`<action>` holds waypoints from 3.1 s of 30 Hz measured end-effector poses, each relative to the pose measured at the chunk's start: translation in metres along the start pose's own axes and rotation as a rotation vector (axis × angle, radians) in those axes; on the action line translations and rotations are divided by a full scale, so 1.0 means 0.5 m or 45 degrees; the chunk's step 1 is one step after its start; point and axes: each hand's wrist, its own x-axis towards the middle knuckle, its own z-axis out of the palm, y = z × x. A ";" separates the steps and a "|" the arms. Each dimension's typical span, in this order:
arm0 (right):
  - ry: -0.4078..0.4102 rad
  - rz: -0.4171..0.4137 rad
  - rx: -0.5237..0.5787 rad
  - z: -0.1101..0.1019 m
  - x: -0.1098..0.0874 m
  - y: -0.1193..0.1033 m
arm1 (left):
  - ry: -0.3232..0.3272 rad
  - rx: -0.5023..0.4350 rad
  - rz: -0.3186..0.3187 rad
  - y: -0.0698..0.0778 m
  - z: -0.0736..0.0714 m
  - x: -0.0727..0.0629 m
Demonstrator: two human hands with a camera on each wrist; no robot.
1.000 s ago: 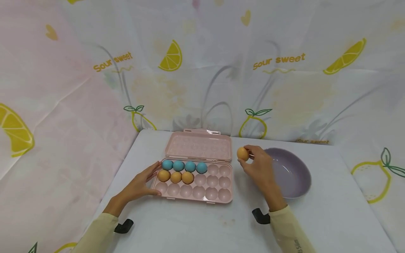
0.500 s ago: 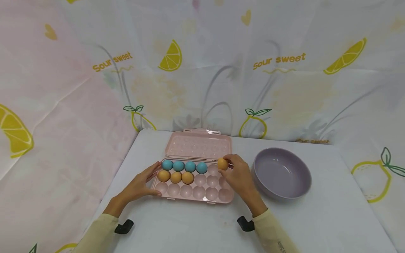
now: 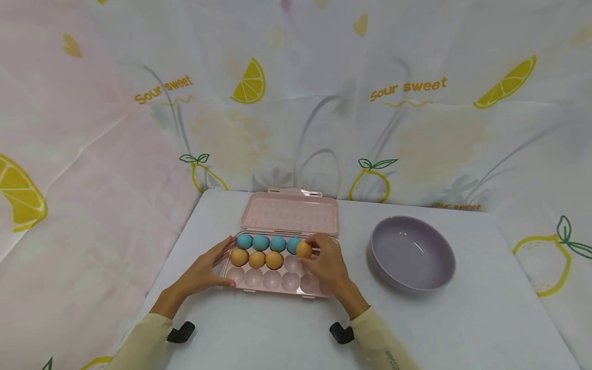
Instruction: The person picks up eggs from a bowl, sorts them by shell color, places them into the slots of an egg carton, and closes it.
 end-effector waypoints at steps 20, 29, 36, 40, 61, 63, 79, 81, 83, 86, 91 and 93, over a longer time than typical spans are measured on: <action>-0.080 0.059 -0.029 0.065 -0.018 0.009 | 0.008 -0.012 0.002 0.008 0.000 -0.002; -0.099 0.140 -0.098 0.075 -0.024 0.010 | 0.002 0.005 -0.005 -0.002 0.001 0.000; -0.089 0.127 -0.153 0.081 -0.027 0.011 | 0.003 0.001 -0.001 -0.004 0.000 0.000; -0.094 0.110 -0.179 0.081 -0.028 0.011 | 0.004 -0.001 0.002 -0.005 0.001 0.000; -0.210 -0.063 -0.135 0.037 -0.017 0.018 | 0.024 -0.042 -0.006 -0.007 0.004 -0.002; -0.226 -0.059 -0.080 0.018 -0.007 0.022 | 0.021 -0.058 -0.014 -0.003 0.003 -0.002; 0.011 0.123 -0.139 -0.099 0.111 0.078 | 0.570 -0.014 0.184 0.040 -0.013 0.055; -0.020 0.226 -0.166 -0.105 0.119 0.082 | 0.650 -0.047 0.091 0.039 -0.020 0.079; -0.065 0.325 -0.189 -0.110 0.127 0.088 | 0.651 -0.157 -0.025 0.029 -0.029 0.105; -0.133 0.430 -0.221 -0.114 0.138 0.099 | 0.566 -0.406 -0.182 -0.004 -0.037 0.139; -0.190 0.531 -0.257 -0.111 0.145 0.123 | 0.452 -0.677 -0.368 -0.048 -0.028 0.183; -0.188 0.568 -0.244 -0.108 0.146 0.131 | 0.415 -0.711 -0.432 -0.049 -0.025 0.195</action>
